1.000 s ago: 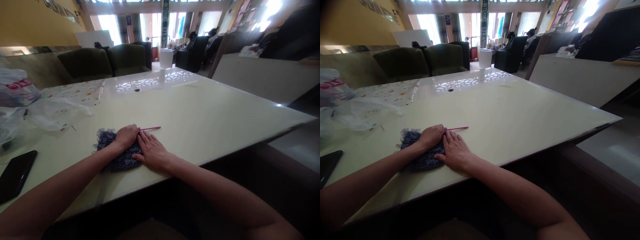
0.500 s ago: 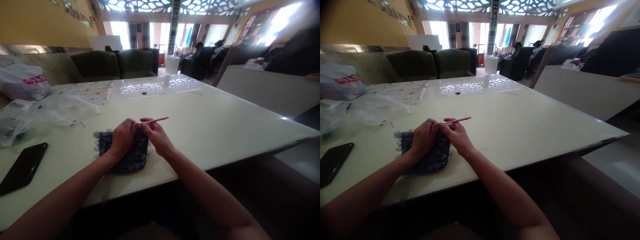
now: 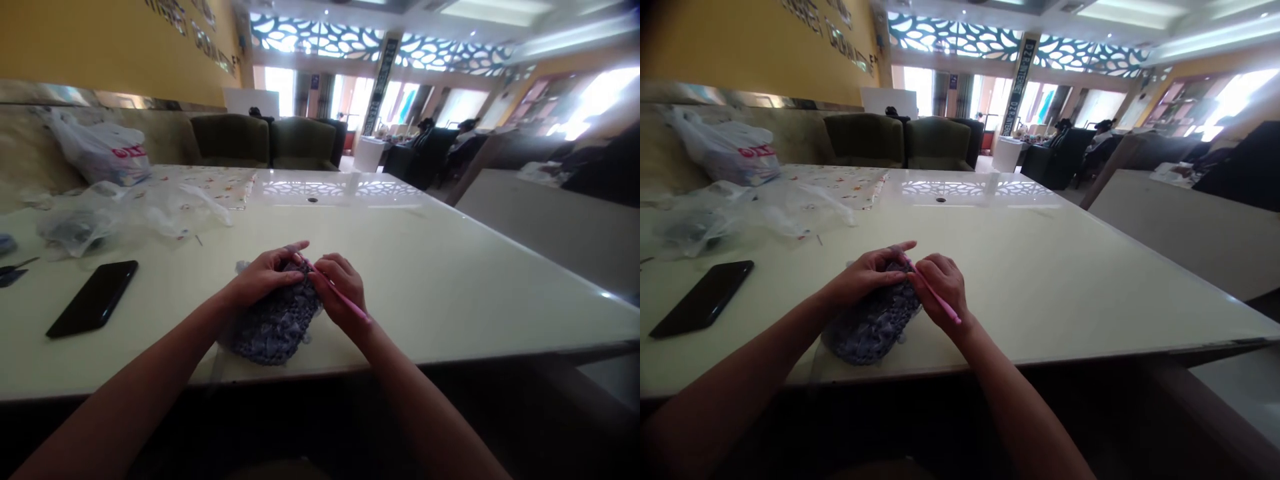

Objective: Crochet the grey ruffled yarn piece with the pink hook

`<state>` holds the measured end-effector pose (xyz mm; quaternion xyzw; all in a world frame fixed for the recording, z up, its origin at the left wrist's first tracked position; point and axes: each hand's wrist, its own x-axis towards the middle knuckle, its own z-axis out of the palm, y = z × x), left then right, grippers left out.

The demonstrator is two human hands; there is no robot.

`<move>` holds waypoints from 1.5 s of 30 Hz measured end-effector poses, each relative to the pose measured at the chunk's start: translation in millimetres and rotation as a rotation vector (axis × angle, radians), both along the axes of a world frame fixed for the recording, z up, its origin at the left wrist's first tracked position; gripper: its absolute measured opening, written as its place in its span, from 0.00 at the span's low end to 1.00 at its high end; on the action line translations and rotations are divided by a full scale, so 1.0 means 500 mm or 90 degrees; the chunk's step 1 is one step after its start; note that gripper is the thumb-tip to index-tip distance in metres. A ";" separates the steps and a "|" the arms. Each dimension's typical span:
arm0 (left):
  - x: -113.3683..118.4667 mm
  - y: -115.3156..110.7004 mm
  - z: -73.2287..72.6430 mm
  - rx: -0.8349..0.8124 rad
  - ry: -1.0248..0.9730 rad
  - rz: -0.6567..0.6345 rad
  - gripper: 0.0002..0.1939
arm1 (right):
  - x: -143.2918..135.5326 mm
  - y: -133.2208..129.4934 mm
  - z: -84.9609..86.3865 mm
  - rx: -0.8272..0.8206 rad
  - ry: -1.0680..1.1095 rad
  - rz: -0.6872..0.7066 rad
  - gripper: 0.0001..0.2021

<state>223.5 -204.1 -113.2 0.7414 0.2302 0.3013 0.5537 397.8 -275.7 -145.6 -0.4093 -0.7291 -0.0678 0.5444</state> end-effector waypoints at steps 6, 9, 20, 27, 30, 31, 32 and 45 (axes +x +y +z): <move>0.001 -0.017 0.007 -0.134 -0.050 0.023 0.11 | 0.013 -0.004 0.000 0.079 -0.103 0.007 0.04; -0.005 -0.027 0.020 -0.233 -0.054 -0.008 0.31 | 0.015 -0.017 0.018 0.021 -0.053 0.083 0.05; 0.027 -0.077 0.012 0.131 0.108 0.176 0.21 | -0.042 -0.019 0.006 -0.083 -0.015 -0.127 0.11; -0.072 -0.031 0.088 0.327 0.289 -0.034 0.16 | -0.004 -0.023 0.006 -0.215 0.162 0.055 0.11; -0.105 -0.010 0.069 0.205 0.024 0.023 0.13 | 0.006 -0.019 0.004 -0.246 0.179 0.080 0.12; -0.111 -0.007 0.056 0.164 -0.064 0.083 0.12 | 0.007 -0.017 0.002 -0.248 0.185 0.085 0.12; -0.114 -0.005 0.041 0.132 -0.101 0.129 0.13 | 0.008 -0.014 0.000 -0.246 0.190 0.088 0.13; -0.147 -0.017 -0.035 0.067 0.109 0.105 0.23 | 0.006 -0.006 -0.025 -0.163 0.082 0.001 0.13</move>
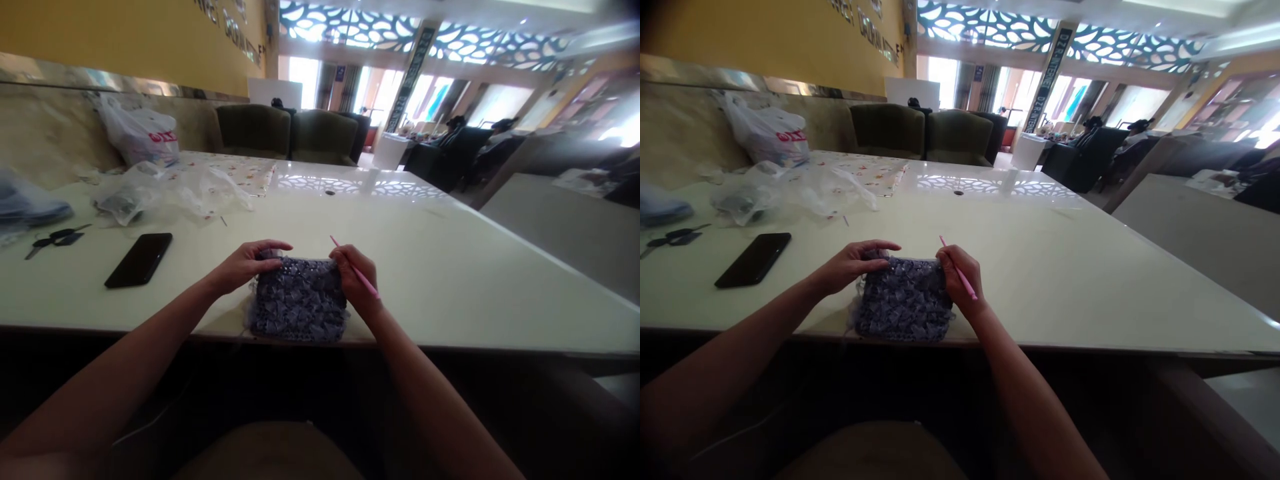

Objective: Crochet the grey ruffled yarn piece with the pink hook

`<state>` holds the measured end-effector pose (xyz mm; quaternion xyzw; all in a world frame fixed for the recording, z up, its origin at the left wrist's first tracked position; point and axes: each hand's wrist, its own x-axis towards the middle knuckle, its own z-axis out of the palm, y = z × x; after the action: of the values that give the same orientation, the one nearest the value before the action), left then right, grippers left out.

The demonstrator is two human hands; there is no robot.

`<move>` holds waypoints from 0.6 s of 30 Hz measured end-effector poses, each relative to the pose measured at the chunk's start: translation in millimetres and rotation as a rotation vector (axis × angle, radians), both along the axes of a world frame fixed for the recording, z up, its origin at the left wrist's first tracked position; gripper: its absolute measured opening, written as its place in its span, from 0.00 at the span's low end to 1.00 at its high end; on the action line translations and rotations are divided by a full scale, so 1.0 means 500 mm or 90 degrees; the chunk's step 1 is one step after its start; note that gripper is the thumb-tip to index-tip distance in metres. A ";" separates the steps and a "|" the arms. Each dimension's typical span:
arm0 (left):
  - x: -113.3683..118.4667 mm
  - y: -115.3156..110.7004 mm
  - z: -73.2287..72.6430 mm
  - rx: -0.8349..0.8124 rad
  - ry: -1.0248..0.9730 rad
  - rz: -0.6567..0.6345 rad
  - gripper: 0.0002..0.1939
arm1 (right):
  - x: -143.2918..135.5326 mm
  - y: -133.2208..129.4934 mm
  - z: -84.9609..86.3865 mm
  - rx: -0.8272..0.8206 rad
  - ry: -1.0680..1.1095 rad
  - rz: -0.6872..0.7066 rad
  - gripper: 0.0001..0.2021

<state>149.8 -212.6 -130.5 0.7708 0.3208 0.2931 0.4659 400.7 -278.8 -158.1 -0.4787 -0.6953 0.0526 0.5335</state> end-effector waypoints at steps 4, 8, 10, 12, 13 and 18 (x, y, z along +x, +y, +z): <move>-0.017 0.027 -0.011 0.183 0.153 0.003 0.21 | -0.001 0.017 -0.018 -0.048 -0.111 0.025 0.14; -0.005 0.008 -0.024 0.272 0.195 0.031 0.22 | -0.006 0.025 -0.035 -0.081 -0.165 0.008 0.14; 0.012 -0.028 -0.034 0.333 0.209 0.062 0.25 | -0.007 0.025 -0.040 -0.097 -0.174 -0.013 0.15; 0.034 -0.072 -0.049 0.428 0.261 0.025 0.26 | -0.009 0.025 -0.044 -0.108 -0.178 -0.037 0.17; 0.045 -0.093 -0.058 0.442 0.291 -0.046 0.29 | -0.010 0.024 -0.045 -0.112 -0.183 -0.049 0.17; 0.076 -0.149 -0.087 0.388 0.400 -0.151 0.30 | -0.026 0.015 -0.047 -0.106 -0.230 -0.095 0.16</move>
<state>187.9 -287.2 -174.0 0.9558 0.2553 0.0701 0.1281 387.7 -271.2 -181.4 -0.5729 -0.7356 -0.0165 0.3612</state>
